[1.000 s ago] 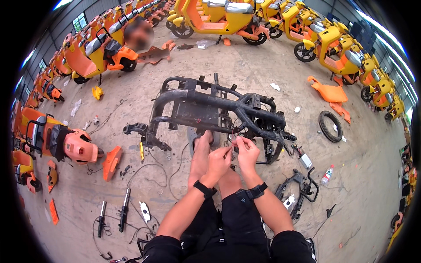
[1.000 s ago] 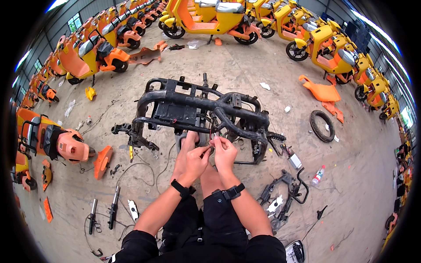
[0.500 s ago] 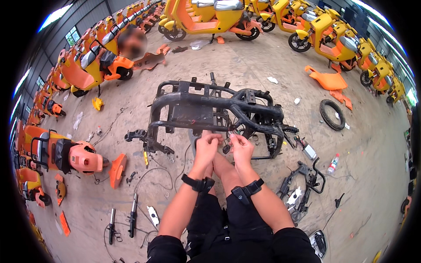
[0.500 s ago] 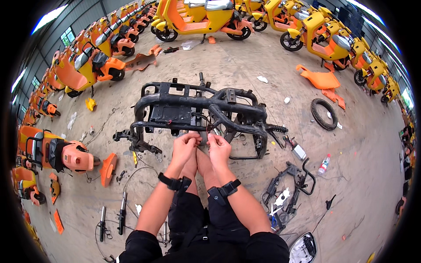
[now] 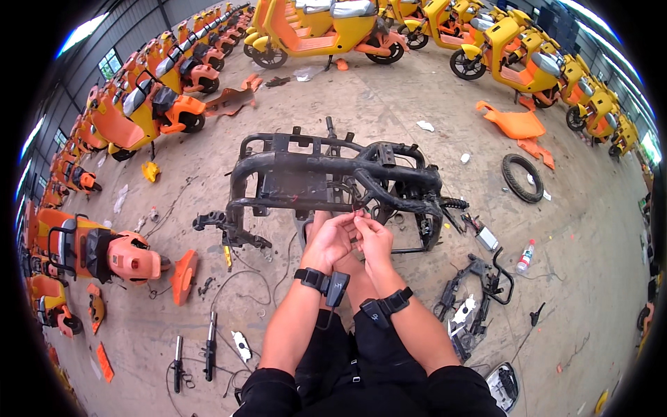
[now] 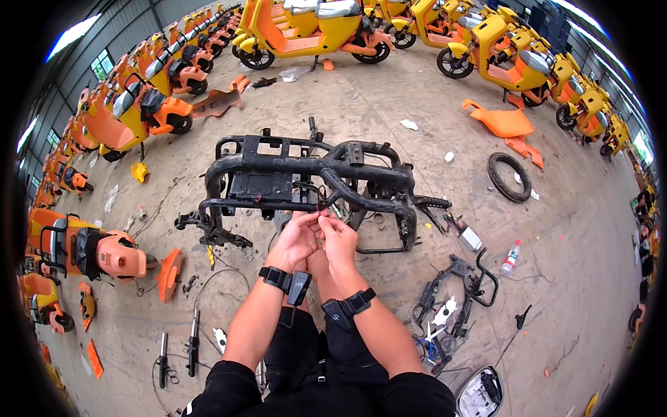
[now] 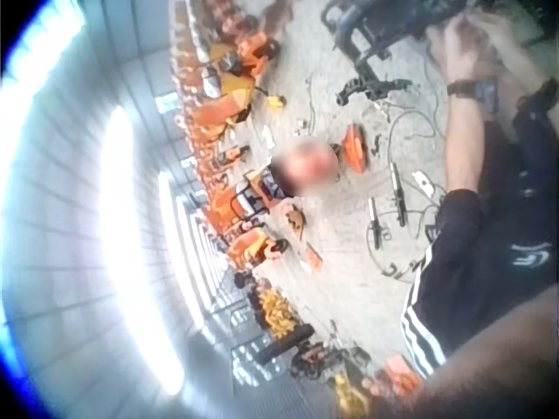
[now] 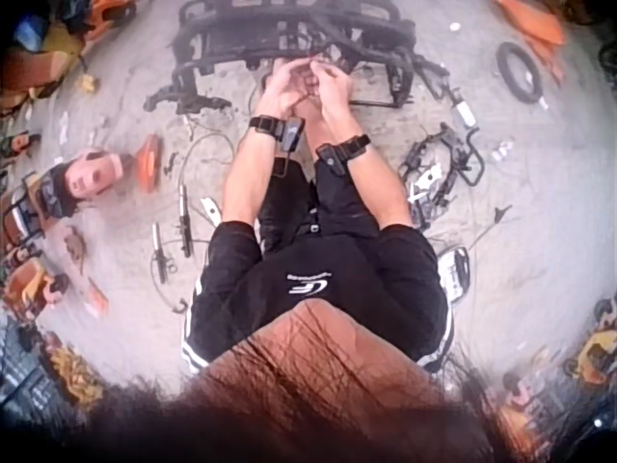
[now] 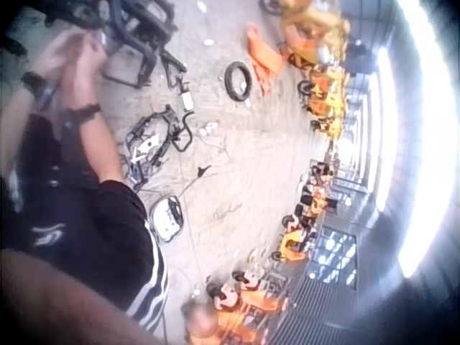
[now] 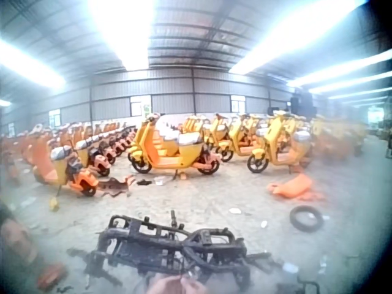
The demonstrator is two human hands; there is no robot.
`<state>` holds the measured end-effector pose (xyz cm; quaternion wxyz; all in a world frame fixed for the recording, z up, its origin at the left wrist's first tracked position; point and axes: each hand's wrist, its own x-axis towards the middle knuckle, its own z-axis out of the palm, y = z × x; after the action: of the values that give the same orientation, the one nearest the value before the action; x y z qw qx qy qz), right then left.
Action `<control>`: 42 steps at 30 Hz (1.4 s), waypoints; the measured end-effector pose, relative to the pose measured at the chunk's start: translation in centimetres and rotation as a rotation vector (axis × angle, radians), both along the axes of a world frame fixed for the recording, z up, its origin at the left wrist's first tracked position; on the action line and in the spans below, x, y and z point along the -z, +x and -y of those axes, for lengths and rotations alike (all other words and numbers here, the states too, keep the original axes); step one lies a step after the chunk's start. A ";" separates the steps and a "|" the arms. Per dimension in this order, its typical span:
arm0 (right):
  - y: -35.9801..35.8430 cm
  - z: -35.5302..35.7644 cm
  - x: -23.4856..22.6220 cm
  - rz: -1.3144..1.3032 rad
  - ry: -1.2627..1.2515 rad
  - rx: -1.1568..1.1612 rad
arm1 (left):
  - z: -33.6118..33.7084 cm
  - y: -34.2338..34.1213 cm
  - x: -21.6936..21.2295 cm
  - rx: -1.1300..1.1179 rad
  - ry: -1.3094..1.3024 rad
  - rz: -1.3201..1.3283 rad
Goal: The person manipulates wires and small electronic connectors by hand, stripping wire ends and attaching them to a small metal component while sitting on the floor of a scooter assembly plant.
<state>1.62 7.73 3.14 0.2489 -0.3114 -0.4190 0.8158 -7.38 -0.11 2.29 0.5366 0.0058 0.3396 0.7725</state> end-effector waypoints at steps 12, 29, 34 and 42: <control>0.5 -0.4 -0.5 -0.001 -0.007 -0.057 | -0.8 -0.9 1.8 0.016 0.094 0.181; 1.3 -5.1 0.0 0.208 0.558 -0.104 | -2.3 3.2 -2.3 -0.490 -0.428 -0.738; 0.6 -6.3 -3.0 0.395 0.975 -0.075 | -2.1 3.7 -4.2 -0.519 -0.452 -0.756; -0.1 -8.4 -4.5 0.541 1.047 -0.317 | -2.7 3.9 -3.0 -0.591 -0.471 -0.702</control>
<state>1.48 16.11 7.63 0.1293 -0.2778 -0.8540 0.4204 -3.47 2.59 5.31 0.1358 0.0474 0.6510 0.7454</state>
